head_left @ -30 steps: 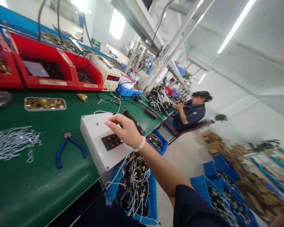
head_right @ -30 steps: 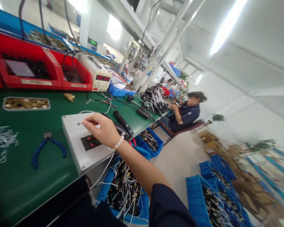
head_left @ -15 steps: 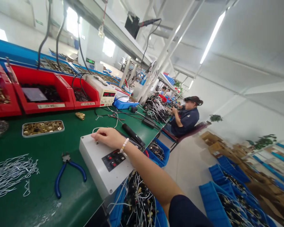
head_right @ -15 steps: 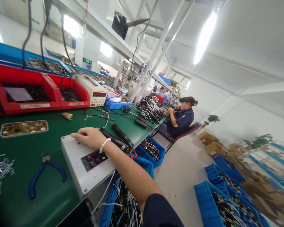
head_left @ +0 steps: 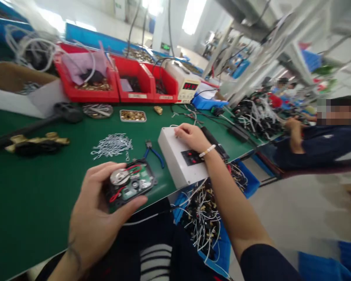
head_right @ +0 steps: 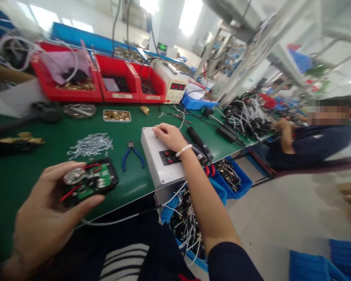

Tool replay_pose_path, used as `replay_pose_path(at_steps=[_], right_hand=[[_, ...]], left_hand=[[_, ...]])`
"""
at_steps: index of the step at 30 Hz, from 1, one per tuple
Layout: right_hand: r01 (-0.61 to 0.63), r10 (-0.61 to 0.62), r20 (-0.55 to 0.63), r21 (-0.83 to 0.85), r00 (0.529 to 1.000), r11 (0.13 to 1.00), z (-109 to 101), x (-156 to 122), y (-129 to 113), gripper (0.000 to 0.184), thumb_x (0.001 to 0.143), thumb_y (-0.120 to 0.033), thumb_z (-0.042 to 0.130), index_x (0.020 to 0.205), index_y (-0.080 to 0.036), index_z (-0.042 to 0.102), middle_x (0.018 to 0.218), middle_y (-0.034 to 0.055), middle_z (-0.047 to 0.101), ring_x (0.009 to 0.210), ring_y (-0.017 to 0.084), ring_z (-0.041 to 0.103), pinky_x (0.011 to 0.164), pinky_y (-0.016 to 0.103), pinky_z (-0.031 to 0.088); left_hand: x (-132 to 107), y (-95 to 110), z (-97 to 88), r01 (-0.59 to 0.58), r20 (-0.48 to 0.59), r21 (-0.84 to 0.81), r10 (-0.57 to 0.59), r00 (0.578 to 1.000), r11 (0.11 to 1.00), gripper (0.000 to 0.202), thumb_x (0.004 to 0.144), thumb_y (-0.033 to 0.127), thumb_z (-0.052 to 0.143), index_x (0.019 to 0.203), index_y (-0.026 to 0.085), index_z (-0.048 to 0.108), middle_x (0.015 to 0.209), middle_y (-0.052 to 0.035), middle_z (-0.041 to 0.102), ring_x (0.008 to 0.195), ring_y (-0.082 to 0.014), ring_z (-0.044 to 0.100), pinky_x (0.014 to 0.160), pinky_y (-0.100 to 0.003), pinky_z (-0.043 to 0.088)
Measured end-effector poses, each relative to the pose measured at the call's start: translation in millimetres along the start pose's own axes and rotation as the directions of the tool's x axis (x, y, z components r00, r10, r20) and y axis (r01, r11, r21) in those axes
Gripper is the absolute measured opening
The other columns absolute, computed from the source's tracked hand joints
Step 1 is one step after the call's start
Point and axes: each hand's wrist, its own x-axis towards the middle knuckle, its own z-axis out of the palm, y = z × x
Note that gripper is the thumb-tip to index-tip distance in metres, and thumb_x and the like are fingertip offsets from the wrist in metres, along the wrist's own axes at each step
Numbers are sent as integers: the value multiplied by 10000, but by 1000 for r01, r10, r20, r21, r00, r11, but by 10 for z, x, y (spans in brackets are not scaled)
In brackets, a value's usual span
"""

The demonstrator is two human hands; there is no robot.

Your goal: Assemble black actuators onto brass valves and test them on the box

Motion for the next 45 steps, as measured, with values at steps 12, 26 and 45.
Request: replay_pose_path(at_steps=[12, 26, 45], right_hand=[[7, -9, -70, -34, 998, 999, 8, 47, 21, 513, 885, -627, 542, 661, -172, 613, 665, 24, 648, 633, 124, 534, 661, 259, 383], [39, -37, -56, 29, 998, 999, 8, 22, 37, 315, 870, -455, 622, 796, -153, 672, 752, 35, 694, 681, 128, 586, 698, 264, 444], [25, -25, -58, 0, 998, 1000, -1, 41, 14, 193, 761, -351, 667, 763, -158, 670, 730, 34, 670, 656, 139, 562, 672, 295, 454]], left_hand=[[-108, 259, 37, -49, 68, -31, 51, 996, 998, 674, 737, 422, 864, 1320, 287, 553, 1270, -42, 543, 1202, -210, 531, 1053, -320, 473], [-93, 253, 42, -2, 78, -49, 6, 997, 999, 678, 728, 468, 857, 1311, 268, 575, 1254, -47, 565, 1185, -206, 546, 1019, -291, 498], [-77, 305, 71, 69, 81, -146, -58, 995, 987, 603, 748, 479, 840, 1260, 253, 614, 1214, -27, 600, 1125, -171, 581, 996, -252, 492]])
